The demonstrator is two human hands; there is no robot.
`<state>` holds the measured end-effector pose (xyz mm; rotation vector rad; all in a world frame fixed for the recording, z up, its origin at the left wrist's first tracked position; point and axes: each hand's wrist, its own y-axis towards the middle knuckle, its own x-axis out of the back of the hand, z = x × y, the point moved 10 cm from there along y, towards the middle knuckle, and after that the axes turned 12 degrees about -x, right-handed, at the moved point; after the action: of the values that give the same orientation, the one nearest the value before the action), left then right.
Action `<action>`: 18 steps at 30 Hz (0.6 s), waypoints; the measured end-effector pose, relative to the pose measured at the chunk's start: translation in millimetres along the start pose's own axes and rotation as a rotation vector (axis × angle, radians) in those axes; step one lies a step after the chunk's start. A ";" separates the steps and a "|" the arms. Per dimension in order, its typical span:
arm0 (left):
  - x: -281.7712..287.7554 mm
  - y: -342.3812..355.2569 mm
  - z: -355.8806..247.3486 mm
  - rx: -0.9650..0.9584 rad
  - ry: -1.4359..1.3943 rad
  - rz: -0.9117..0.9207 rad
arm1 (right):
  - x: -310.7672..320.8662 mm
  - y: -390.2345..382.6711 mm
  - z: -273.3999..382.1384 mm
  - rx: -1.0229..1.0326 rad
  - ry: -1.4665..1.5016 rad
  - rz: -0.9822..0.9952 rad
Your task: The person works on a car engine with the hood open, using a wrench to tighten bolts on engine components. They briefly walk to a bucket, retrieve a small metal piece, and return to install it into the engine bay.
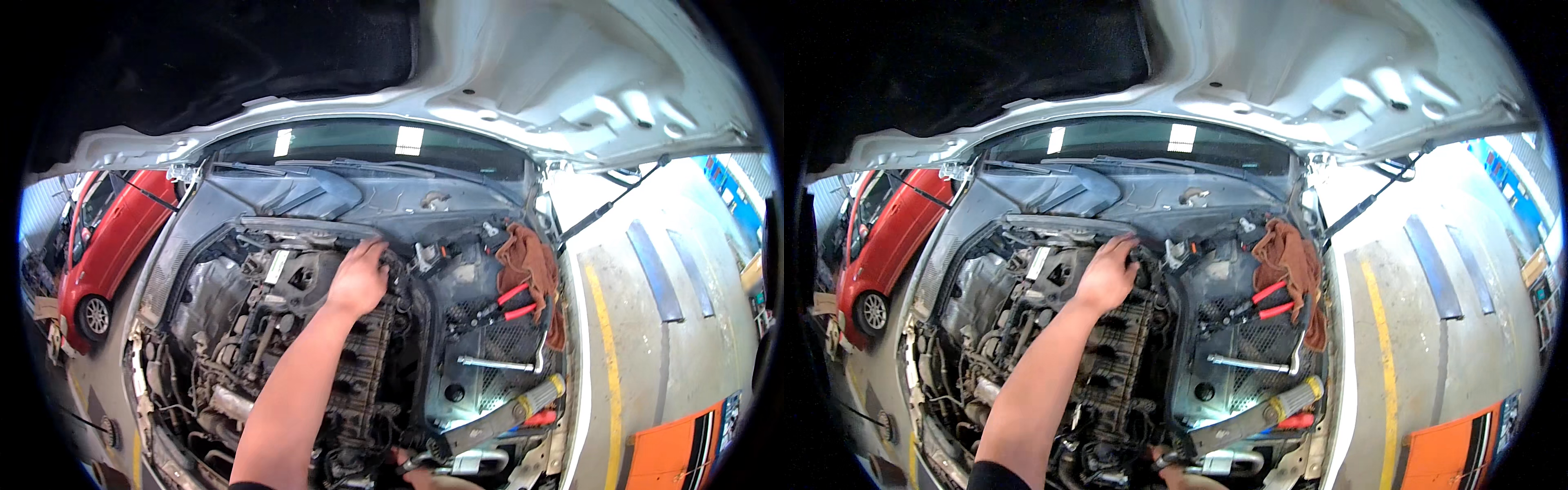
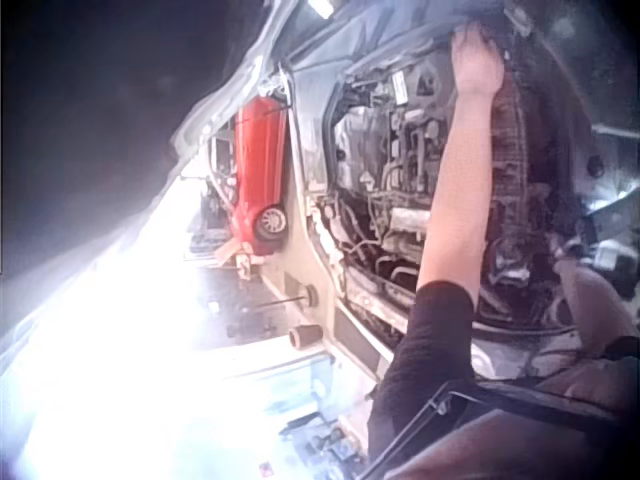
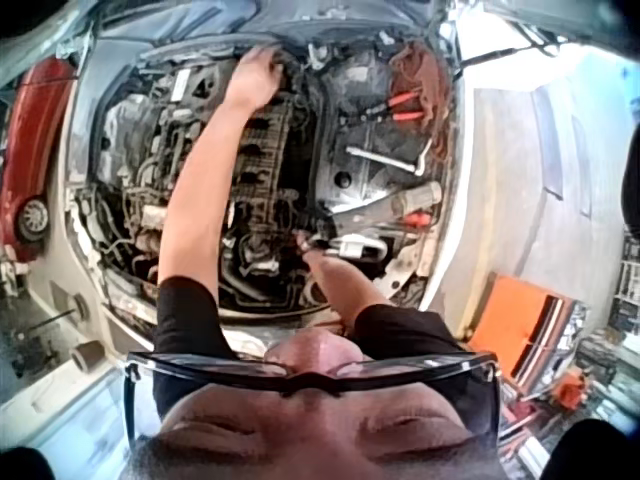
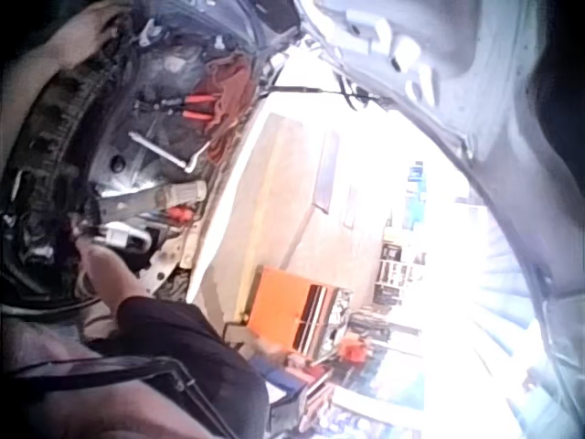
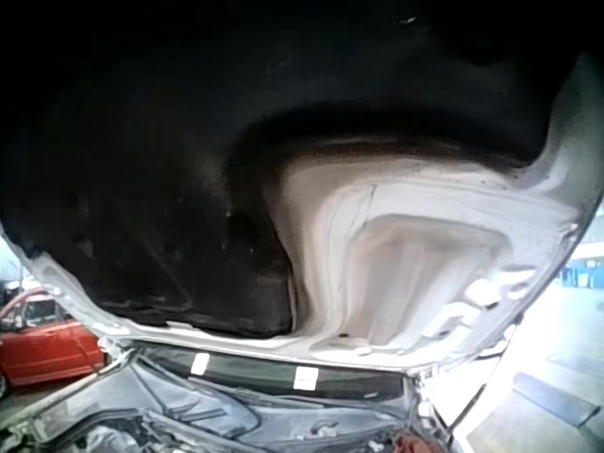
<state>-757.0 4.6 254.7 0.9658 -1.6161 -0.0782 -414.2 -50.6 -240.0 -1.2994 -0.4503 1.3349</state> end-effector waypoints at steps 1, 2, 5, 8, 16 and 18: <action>-27.6 29.5 8.6 -0.007 0.005 0.061 | 2.8 -5.7 4.8 0.003 0.001 -0.001; -44.0 58.8 16.4 0.003 0.010 0.084 | -0.7 -10.0 13.2 0.008 -0.002 0.012; -99.0 127.1 27.9 -0.045 0.035 0.180 | 9.1 -26.4 15.9 -0.001 0.010 0.013; -141.9 160.5 37.7 -0.092 0.078 0.308 | 19.8 -38.1 8.2 -0.016 0.018 0.014; -175.6 163.6 29.8 -0.027 0.116 0.497 | 32.2 -62.2 -37.9 -0.056 0.034 -0.003; -178.2 169.8 40.0 -0.032 0.096 0.455 | 29.4 -63.8 -56.7 -0.065 0.026 0.003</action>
<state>-888.0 207.5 192.8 0.5500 -1.7022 0.2500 -329.4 -32.0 -215.0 -1.3697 -0.4773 1.3138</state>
